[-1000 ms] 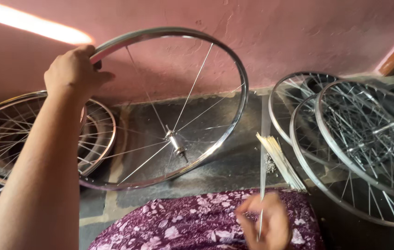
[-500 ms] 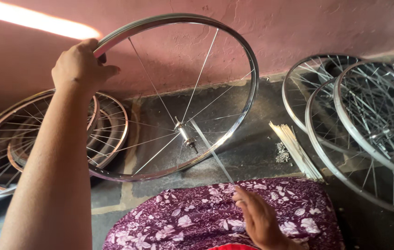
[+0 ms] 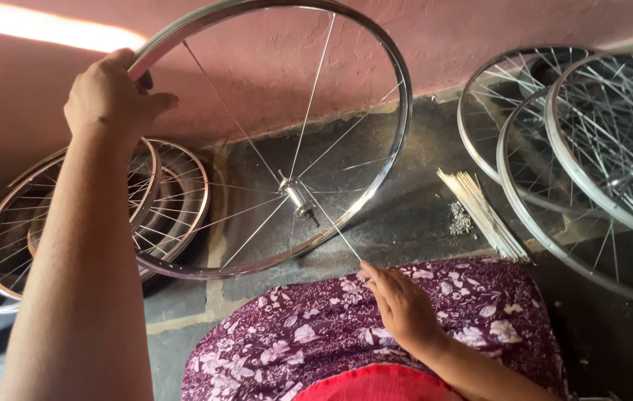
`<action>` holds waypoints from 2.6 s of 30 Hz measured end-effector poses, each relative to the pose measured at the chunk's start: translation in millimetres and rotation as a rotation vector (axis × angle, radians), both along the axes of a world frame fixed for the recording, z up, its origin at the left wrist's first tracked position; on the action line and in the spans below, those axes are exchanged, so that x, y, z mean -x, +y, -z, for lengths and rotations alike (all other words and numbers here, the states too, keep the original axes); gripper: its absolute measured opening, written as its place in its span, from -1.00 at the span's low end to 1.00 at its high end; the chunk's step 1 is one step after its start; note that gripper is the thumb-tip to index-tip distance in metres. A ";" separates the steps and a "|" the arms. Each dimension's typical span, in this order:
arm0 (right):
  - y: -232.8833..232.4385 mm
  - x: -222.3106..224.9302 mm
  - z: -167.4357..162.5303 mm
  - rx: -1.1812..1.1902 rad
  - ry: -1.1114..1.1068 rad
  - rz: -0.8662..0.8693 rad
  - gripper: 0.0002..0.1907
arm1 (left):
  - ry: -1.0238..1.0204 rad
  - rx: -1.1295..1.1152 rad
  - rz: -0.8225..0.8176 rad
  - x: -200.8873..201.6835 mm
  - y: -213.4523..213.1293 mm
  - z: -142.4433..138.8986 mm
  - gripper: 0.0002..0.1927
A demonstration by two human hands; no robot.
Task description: The person is assembling a bicycle wheel by inserting spokes into the hub and rim. They hold the wheel upright, pick up individual spokes, and thread them through the hub and rim holes, repeating the process for multiple spokes.
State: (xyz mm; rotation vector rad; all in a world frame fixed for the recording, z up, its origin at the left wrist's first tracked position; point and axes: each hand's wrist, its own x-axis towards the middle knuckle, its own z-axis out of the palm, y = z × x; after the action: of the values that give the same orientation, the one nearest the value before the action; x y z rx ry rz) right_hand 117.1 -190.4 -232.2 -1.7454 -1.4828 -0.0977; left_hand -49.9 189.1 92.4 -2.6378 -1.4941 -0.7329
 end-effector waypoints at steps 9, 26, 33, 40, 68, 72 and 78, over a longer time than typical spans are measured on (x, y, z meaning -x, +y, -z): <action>11.2 -0.5 -9.2 -0.106 -0.076 0.003 -0.62 | -0.013 -0.027 0.016 0.9 -1.6 -1.0 -0.59; 176.4 -47.5 -26.9 -0.450 0.145 0.084 0.17 | 0.013 -0.046 0.002 -2.2 -3.2 -2.9 -0.58; 106.5 -183.5 44.2 -0.094 0.208 0.505 -0.36 | 0.022 -0.070 0.008 1.7 11.6 -6.9 -0.57; 23.1 -283.7 68.5 0.961 0.333 1.056 -0.50 | -0.114 -0.134 0.258 -0.9 47.0 5.9 -0.56; 16.2 -287.8 67.9 1.108 0.253 1.105 -0.71 | 0.100 -0.105 -0.017 -53.0 -17.0 -12.1 -0.60; 27.2 -267.7 48.8 0.837 0.160 1.061 -0.72 | 0.073 -0.058 -0.060 -41.6 -16.7 -8.6 -0.60; 13.0 -145.1 4.6 -0.043 0.942 0.382 -0.79 | 0.047 -0.041 -0.053 -27.9 -14.5 -2.7 -0.60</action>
State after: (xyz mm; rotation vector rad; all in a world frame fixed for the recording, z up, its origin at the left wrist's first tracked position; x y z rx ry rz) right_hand 262.2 -177.4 -236.8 -1.6535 -0.4607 0.4383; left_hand -22.0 174.6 95.1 -2.5568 -1.5135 -0.6859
